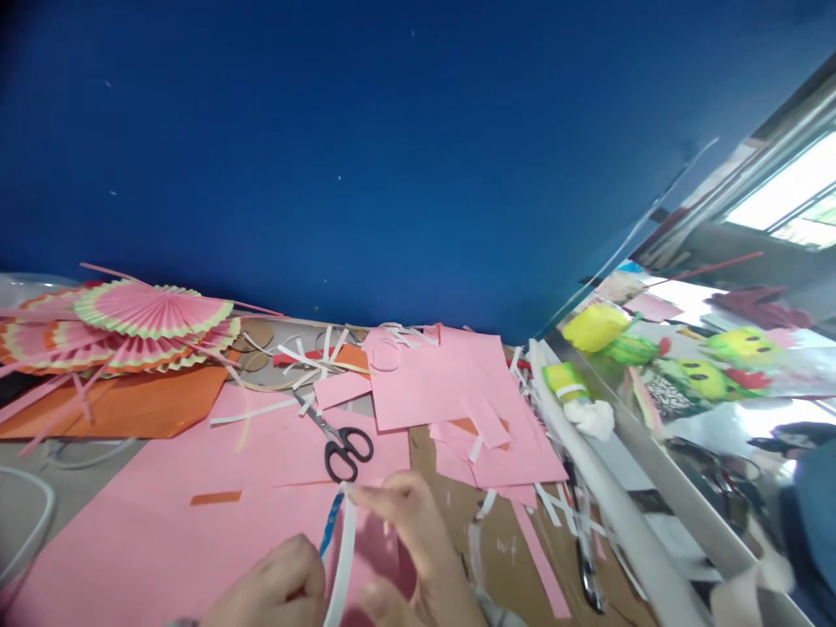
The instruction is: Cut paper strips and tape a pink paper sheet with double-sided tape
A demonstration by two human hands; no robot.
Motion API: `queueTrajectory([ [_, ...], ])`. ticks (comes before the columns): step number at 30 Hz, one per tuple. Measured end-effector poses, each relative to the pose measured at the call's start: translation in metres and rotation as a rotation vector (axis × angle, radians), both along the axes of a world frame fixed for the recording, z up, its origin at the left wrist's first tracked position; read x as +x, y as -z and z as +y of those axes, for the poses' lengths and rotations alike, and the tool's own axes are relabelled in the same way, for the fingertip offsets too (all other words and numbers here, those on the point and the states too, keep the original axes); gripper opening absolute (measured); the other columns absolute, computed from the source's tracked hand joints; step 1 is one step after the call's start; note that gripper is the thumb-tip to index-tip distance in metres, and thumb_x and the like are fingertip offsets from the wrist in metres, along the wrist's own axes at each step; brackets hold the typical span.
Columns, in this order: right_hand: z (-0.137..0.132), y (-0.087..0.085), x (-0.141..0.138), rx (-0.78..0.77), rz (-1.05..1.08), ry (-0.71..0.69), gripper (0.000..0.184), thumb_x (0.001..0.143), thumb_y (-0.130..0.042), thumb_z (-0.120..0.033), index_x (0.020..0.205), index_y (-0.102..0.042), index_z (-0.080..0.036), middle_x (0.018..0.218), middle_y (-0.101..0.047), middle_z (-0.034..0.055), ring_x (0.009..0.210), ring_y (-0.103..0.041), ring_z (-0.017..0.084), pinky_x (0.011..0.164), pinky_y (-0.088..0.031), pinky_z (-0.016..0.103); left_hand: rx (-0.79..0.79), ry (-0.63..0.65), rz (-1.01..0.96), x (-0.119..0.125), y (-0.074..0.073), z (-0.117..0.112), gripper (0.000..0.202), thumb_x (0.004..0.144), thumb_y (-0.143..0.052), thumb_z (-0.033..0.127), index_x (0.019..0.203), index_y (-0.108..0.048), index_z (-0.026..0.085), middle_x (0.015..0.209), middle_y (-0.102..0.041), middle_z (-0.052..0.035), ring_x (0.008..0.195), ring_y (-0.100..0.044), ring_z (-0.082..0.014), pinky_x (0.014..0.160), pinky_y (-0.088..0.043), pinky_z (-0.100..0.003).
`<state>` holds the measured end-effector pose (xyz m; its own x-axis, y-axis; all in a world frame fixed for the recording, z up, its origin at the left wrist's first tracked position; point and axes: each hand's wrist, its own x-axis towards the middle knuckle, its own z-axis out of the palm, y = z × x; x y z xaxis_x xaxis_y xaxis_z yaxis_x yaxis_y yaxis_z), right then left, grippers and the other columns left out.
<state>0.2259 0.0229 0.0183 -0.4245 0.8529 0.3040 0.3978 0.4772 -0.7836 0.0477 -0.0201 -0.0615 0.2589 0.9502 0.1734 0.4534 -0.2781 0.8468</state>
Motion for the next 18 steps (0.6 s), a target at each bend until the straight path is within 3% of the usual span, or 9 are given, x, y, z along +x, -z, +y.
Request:
queueTrajectory([
  [3,-0.005,0.001,-0.004,-0.118,0.001,-0.061,0.027,0.089,-0.055,-0.04,0.114,-0.055,-0.03,0.091,-0.058,0.0011,0.082,-0.059,0.015,0.074,-0.05,0.022,0.307,0.116,0.103,-0.001,-0.009,0.0,0.034,0.089,-0.051,0.036,0.059,-0.056,0.019,0.06,-0.053,-0.0004,0.058,-0.045,-0.0125,0.055,-0.036,-0.023],
  [6,-0.005,0.002,-0.005,-0.222,0.137,-0.029,0.011,0.092,-0.049,-0.031,0.102,-0.054,-0.028,0.085,-0.056,0.0,0.077,-0.058,0.013,0.072,-0.05,0.021,0.496,0.106,0.226,-0.002,-0.021,0.003,0.042,0.094,-0.039,0.038,0.063,-0.058,0.019,0.059,-0.054,-0.0012,0.057,-0.046,-0.0121,0.056,-0.036,-0.024],
  [9,-0.005,0.002,-0.009,-0.313,0.237,-0.042,0.028,0.088,-0.056,-0.04,0.112,-0.049,-0.027,0.09,-0.057,0.0016,0.082,-0.059,0.014,0.077,-0.05,0.024,0.527,0.037,0.242,-0.001,-0.025,0.005,0.043,0.095,-0.035,0.035,0.062,-0.057,0.018,0.055,-0.055,-0.001,0.053,-0.048,-0.0113,0.053,-0.035,-0.025],
  [11,-0.006,0.001,-0.013,-0.355,0.225,-0.07,0.034,0.087,-0.058,-0.037,0.117,-0.045,-0.028,0.09,-0.057,0.0012,0.083,-0.059,0.014,0.079,-0.051,0.024,0.542,0.013,0.208,0.0,-0.024,0.006,0.044,0.095,-0.036,0.035,0.058,-0.054,0.018,0.053,-0.054,-0.0009,0.051,-0.048,-0.0115,0.051,-0.034,-0.025],
  [14,-0.01,0.001,-0.015,-0.383,0.143,-0.084,0.028,0.088,-0.055,-0.024,0.114,-0.046,-0.03,0.089,-0.059,-0.0007,0.086,-0.059,0.013,0.082,-0.05,0.022,0.471,0.023,0.133,0.001,-0.029,0.006,0.044,0.094,-0.037,0.035,0.056,-0.051,0.017,0.053,-0.054,-0.002,0.053,-0.048,-0.0122,0.052,-0.036,-0.024],
  [18,-0.012,0.005,-0.01,-0.384,0.147,-0.07,0.024,0.09,-0.052,-0.026,0.113,-0.048,-0.032,0.092,-0.059,-0.0013,0.089,-0.059,0.012,0.083,-0.05,0.021,0.272,0.076,-0.073,-0.004,-0.048,0.005,0.039,0.093,-0.041,0.036,0.064,-0.057,0.015,0.058,-0.054,-0.0042,0.057,-0.049,-0.0123,0.054,-0.039,-0.022],
])
